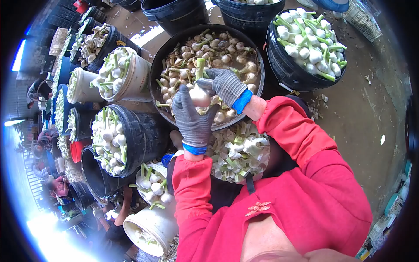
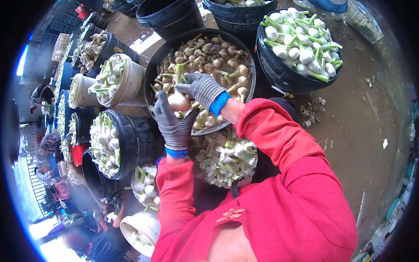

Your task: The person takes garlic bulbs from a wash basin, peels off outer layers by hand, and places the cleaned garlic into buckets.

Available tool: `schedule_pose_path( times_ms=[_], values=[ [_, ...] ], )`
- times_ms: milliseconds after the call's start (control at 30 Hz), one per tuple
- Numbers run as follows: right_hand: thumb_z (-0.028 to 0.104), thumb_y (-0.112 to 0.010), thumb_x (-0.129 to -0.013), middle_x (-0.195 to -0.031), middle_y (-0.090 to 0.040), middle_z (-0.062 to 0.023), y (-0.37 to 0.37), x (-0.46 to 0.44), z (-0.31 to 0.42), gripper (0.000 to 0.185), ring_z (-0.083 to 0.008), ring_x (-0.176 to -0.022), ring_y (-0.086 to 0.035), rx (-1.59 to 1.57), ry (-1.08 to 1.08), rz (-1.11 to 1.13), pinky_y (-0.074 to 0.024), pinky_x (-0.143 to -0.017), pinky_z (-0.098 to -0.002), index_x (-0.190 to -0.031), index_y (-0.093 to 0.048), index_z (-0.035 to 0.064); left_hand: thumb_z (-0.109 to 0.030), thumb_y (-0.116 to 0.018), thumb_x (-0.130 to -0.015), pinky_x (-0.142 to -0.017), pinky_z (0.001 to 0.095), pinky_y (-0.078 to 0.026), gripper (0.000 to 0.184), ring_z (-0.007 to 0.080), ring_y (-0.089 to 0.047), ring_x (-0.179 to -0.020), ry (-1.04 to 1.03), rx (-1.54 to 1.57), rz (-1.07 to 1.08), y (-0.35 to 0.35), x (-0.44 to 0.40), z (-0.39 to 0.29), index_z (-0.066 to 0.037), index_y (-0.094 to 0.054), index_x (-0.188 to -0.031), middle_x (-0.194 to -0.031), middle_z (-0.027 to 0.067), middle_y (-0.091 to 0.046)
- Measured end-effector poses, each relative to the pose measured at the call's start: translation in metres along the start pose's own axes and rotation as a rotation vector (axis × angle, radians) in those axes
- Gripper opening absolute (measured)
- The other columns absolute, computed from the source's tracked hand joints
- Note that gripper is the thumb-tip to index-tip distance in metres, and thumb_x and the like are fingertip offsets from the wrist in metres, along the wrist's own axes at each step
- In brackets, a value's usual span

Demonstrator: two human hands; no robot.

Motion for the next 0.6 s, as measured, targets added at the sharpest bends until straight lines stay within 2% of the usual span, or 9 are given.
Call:
schedule_pose_path(
  times_ms=[67, 167, 200, 267, 333, 400, 500, 567, 600],
  values=[
    [0.031, -0.065, -0.083, -0.082, -0.066, -0.0098, 0.004, 0.002, 0.006, 0.038, -0.0137, -0.071, -0.06, 0.096, 0.081, -0.045, -0.0489, -0.067, -0.0275, -0.101, -0.062, -0.003, -0.007, -0.081, -0.063, -0.093, 0.035, -0.042, 0.097, 0.025, -0.047, -0.11, -0.118, 0.063, -0.015, 0.004, 0.001, -0.005, -0.002, -0.024, -0.141, -0.126, 0.0121, -0.044],
    [0.028, -0.065, -0.084, -0.081, -0.066, -0.0084, 0.005, 0.007, 0.019, 0.034, -0.012, -0.07, -0.06, 0.158, 0.254, -0.047, -0.0486, -0.065, -0.0265, -0.102, -0.063, -0.0008, 0.001, -0.08, -0.061, -0.092, 0.0351, -0.042, 0.095, 0.0252, -0.048, -0.108, 0.369, 0.953, -0.067, -0.015, 0.007, 0.024, -0.002, -0.026, -0.139, -0.124, 0.0109, -0.045],
    [0.027, -0.064, -0.084, -0.08, -0.065, -0.0079, 0.005, 0.008, 0.027, 0.032, -0.0112, -0.069, -0.059, 0.166, 0.324, -0.036, -0.0484, -0.064, -0.0261, -0.102, -0.064, 0.0001, -0.017, -0.078, -0.07, -0.078, 0.0335, -0.048, 0.082, 0.0242, -0.054, -0.092, 0.448, 0.99, -0.108, -0.019, 0.012, 0.029, -0.005, -0.031, -0.137, -0.113, 0.0101, -0.051],
    [0.022, -0.064, -0.084, -0.076, -0.064, -0.0048, 0.006, 0.011, 0.018, 0.025, -0.0094, -0.065, -0.055, -0.057, 0.074, -0.013, -0.0465, -0.059, -0.025, -0.099, -0.065, 0.002, -0.032, -0.069, -0.078, -0.077, 0.0321, -0.049, 0.066, 0.0227, -0.054, -0.094, 0.702, 1.586, 0.05, -0.044, 0.023, 0.032, -0.007, -0.039, -0.132, -0.107, 0.0088, -0.054],
    [0.019, -0.065, -0.084, -0.074, -0.063, -0.0032, 0.001, 0.015, 0.024, 0.021, -0.0092, -0.064, -0.053, -0.111, 0.085, -0.002, -0.0455, -0.057, -0.0251, -0.097, -0.066, 0.0028, -0.055, -0.05, -0.085, -0.074, 0.032, -0.051, 0.061, 0.0227, -0.057, -0.09, 0.673, 2.321, 0.441, -0.064, 0.035, 0.03, -0.011, -0.044, -0.126, -0.105, 0.0076, -0.057],
    [0.015, -0.064, -0.084, -0.079, -0.064, -0.0017, -0.007, 0.015, 0.019, 0.019, -0.0087, -0.066, -0.054, -0.254, -0.01, 0.086, -0.0454, -0.059, -0.024, -0.099, -0.066, 0.0028, -0.055, -0.051, -0.085, -0.069, 0.0335, -0.052, 0.058, 0.0227, -0.058, -0.085, 0.8, 2.341, 0.329, -0.064, 0.027, 0.039, -0.01, -0.047, -0.122, -0.105, 0.0068, -0.057],
    [0.014, -0.063, -0.085, -0.086, -0.065, -0.0019, -0.014, 0.011, 0.013, 0.021, -0.0084, -0.069, -0.056, -0.593, 0.009, 0.09, -0.0456, -0.063, -0.0232, -0.102, -0.064, 0.0013, -0.054, -0.049, -0.087, -0.071, 0.0373, -0.052, 0.056, 0.0238, -0.058, -0.088, 1.071, 1.722, 0.01, -0.063, 0.032, 0.074, -0.009, -0.048, -0.12, -0.111, 0.0093, -0.056],
    [0.013, -0.062, -0.086, -0.09, -0.065, -0.0023, -0.008, 0.008, 0.008, 0.023, -0.0085, -0.072, -0.057, -0.587, -0.006, 0.017, -0.0459, -0.067, -0.0231, -0.105, -0.063, 0.0002, -0.054, -0.047, -0.088, -0.08, 0.0385, -0.05, 0.057, 0.025, -0.056, -0.098, 1.036, 1.293, -0.045, -0.053, 0.03, 0.089, -0.008, -0.046, -0.122, -0.115, 0.0114, -0.054],
    [0.013, -0.062, -0.086, -0.089, -0.065, -0.0025, -0.003, 0.009, 0.007, 0.022, -0.0087, -0.072, -0.057, -0.542, -0.016, -0.044, -0.046, -0.067, -0.0233, -0.104, -0.064, 0.0005, -0.048, -0.053, -0.088, -0.091, 0.0377, -0.044, 0.061, 0.0246, -0.051, -0.107, 0.893, 1.183, -0.14, -0.044, 0.031, 0.093, -0.005, -0.04, -0.129, -0.121, 0.0139, -0.049]
  ],
)
Point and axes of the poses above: each hand's wrist, its own x-axis away from the middle knuckle, its own y-axis out of the back of the hand, z = x × y, the point moved 9 cm from there along -x, towards the middle knuckle
